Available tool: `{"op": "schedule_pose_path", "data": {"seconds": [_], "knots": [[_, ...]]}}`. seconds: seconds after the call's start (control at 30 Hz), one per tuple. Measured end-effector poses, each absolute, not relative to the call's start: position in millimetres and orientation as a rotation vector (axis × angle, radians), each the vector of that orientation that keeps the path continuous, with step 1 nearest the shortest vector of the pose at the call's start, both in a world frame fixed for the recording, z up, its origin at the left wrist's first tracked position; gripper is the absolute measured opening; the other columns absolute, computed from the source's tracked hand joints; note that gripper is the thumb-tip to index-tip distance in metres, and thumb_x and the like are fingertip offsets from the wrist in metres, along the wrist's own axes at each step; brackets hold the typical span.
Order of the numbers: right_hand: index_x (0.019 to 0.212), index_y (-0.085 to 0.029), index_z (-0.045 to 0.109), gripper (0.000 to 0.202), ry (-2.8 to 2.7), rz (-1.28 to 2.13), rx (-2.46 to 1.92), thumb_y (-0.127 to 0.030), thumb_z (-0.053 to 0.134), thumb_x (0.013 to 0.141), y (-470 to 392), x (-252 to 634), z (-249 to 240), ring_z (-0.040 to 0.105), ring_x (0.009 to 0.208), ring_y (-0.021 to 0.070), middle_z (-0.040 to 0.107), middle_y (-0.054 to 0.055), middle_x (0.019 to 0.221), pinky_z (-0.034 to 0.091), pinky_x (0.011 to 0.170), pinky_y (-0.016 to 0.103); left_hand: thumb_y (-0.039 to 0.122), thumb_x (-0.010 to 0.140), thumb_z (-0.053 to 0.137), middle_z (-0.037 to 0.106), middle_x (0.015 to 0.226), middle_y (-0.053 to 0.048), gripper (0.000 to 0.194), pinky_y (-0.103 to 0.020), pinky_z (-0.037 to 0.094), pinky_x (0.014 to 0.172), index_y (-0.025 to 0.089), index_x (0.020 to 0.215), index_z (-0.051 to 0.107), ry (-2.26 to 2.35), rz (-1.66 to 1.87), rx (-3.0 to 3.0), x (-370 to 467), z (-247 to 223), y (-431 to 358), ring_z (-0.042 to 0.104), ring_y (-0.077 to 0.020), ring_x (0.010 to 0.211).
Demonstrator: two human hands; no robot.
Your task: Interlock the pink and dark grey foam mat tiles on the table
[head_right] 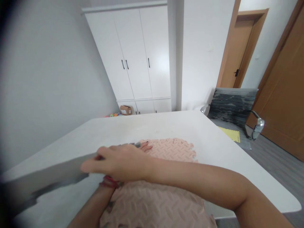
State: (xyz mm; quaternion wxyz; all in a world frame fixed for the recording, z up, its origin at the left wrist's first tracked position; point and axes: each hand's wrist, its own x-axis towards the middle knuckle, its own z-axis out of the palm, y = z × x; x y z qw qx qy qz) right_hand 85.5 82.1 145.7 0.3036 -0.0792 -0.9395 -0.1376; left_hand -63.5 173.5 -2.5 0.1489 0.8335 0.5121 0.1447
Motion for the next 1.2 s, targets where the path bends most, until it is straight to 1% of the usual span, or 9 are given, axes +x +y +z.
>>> {"op": "schedule_pose_path", "data": {"seconds": [0.07,0.17,0.23,0.4,0.5,0.73,0.9,1.07,1.2], "knots": [[0.105,-0.023,0.049,0.019,-2.355,-0.266,-0.406,-0.018,0.035,0.093,100.9,108.4,155.1,0.052,0.08,0.013,0.054,0.003,0.098,0.04,0.062,0.023,0.061,0.083,0.045,0.042,0.145,0.002,0.059,-0.054,0.023,0.113,0.033,0.136,0.045,1.449,0.358,2.451,-63.5,3.3,168.5,0.019,-0.0345,0.141],[0.102,-0.021,0.048,0.012,-2.004,-0.114,-0.745,-0.026,0.04,0.094,127.8,162.3,155.2,0.053,0.076,0.0141,0.057,0.003,0.091,0.041,0.065,0.025,0.07,0.07,0.058,0.025,0.155,-0.005,0.087,-0.054,0.016,0.114,0.03,0.144,0.032,1.36,0.251,2.496,-66.1,11.0,162.1,0.017,-0.0339,0.142],[0.096,-0.021,0.049,0.014,-1.778,-0.048,-0.955,-0.034,0.047,0.091,140.0,203.6,145.9,0.053,0.07,0.0154,0.058,0.003,0.084,0.042,0.065,0.027,0.072,0.068,0.059,0.018,0.157,-0.008,0.091,-0.053,0.015,0.115,0.031,0.144,0.03,1.325,0.226,2.46,-68.9,14.7,160.1,0.018,-0.031,0.142],[0.095,-0.021,0.051,0.035,-1.34,0.156,-1.223,-0.05,0.06,0.077,132.9,294.7,111.8,0.057,0.081,0.0196,0.061,0.004,0.092,0.047,0.071,0.031,0.06,0.076,0.06,0.036,0.15,-0.007,0.068,-0.042,0.018,0.116,0.026,0.133,0.049,1.226,0.502,2.276,-77.1,20.5,163.7,0.029,-0.0242,0.139],[0.114,-0.026,0.046,0.055,-1.029,0.652,-1.267,-0.053,0.065,0.071,98.0,325.9,96.9,0.063,0.075,0.0218,0.065,0.003,0.091,0.051,0.061,0.032,0.055,0.082,0.053,0.049,0.14,-0.007,0.055,-0.036,0.033,0.11,0.023,0.126,0.055,1.191,0.611,2.135,-86.5,26.4,168.2,0.047,-0.0209,0.127],[0.112,-0.025,0.058,0.056,-0.765,1.205,-1.482,-0.059,0.067,0.068,5.7,326.0,45.7,0.066,0.085,0.027,0.069,0.008,0.105,0.056,0.069,0.037,0.058,0.081,0.049,0.058,0.13,-0.012,0.061,-0.037,0.042,0.102,0.015,0.123,0.055,1.345,0.782,1.891,-113.6,46.5,168.7,0.054,-0.0239,0.12],[0.104,-0.021,0.066,0.057,-1.025,1.161,-1.502,-0.068,0.042,0.082,-10.6,323.7,-8.9,0.064,0.094,0.0255,0.069,0.008,0.102,0.053,0.083,0.039,0.058,0.087,0.037,0.053,0.136,-0.013,0.061,-0.037,0.042,0.102,0.016,0.129,0.048,1.451,0.896,1.758,-115.8,59.2,148.3,0.05,-0.0238,0.125],[0.12,-0.023,0.06,0.054,-1.463,0.85,-1.502,-0.061,0.048,0.084,-13.1,329.1,-26.1,0.052,0.117,0.0203,0.06,0.007,0.121,0.04,0.102,0.03,0.051,0.088,0.044,0.054,0.136,-0.004,0.047,-0.037,0.035,0.11,0.024,0.125,0.054,1.463,0.69,2.051,-86.5,87.6,83.1,0.048,-0.023,0.126],[0.123,-0.024,0.058,0.046,-1.619,0.801,-1.435,-0.053,0.041,0.091,-11.8,327.4,-23.6,0.057,0.108,0.0169,0.061,0.007,0.113,0.042,0.098,0.026,0.04,0.09,0.048,0.041,0.147,0.0,0.048,-0.037,0.034,0.111,0.034,0.137,0.04,1.431,0.498,2.435,-24.0,102.9,16.0,0.042,-0.0191,0.132]]}}
